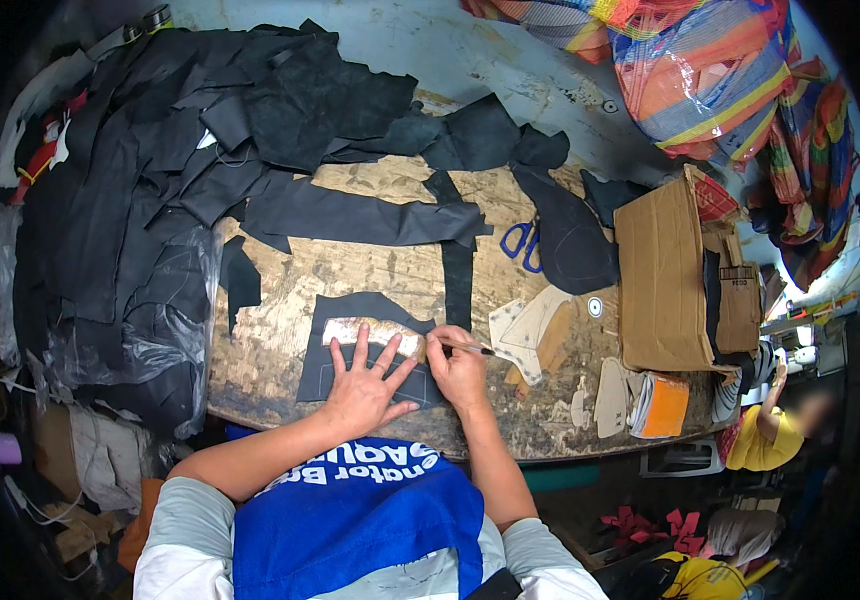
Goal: The person places cardboard templates on black fabric pieces and traces their outlines with a pen. They handle multiple fabric pieces and templates, repositioning them as needed on a cluttered worktable.
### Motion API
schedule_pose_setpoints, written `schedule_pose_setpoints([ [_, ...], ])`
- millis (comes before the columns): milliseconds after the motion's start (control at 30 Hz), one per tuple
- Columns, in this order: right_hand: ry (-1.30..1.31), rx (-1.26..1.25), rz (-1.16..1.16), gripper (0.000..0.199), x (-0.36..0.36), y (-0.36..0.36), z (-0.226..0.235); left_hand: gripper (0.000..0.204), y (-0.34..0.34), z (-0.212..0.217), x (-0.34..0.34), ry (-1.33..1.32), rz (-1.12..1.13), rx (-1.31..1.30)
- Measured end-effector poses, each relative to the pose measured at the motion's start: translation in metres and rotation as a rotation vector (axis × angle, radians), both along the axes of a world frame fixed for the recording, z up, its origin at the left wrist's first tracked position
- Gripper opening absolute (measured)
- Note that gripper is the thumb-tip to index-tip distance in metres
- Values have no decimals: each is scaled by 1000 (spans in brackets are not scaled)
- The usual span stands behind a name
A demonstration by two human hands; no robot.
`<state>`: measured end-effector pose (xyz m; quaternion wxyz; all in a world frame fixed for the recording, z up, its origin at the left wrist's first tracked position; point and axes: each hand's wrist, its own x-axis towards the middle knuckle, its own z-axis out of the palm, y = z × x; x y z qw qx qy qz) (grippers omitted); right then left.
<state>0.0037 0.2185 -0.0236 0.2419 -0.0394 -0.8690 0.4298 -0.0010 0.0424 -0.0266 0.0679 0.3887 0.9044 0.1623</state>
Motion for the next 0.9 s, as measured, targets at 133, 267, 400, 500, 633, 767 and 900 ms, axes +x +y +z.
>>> schedule_pose_setpoints([
  [133, -11, -236, -151, 10, 8, -2, -5, 68, -4, 2, 0, -26, 37, -8],
  [267, 51, -207, -144, 10, 10, -9, -15, 69, -17, 3, 3, 7, 129, -25],
  [400, 88, -77, -131, 11, 10, -11, -17, 69, -20, 2, 4, 3, 152, 13],
  [500, 92, -62, -100, 12, 10, -12, -15, 69, -19, 2, 4, 11, 150, 15],
  [633, 116, 10, -52, 12, 8, -13, -14, 69, -19, 1, 3, 15, 146, 24],
  [767, 129, -13, -46, 11, 8, -12, -17, 69, -19, 1, 3, 17, 147, 30],
  [900, 141, -59, -65, 10, 8, -12, -19, 69, -19, 0, 3, 30, 146, 20],
])
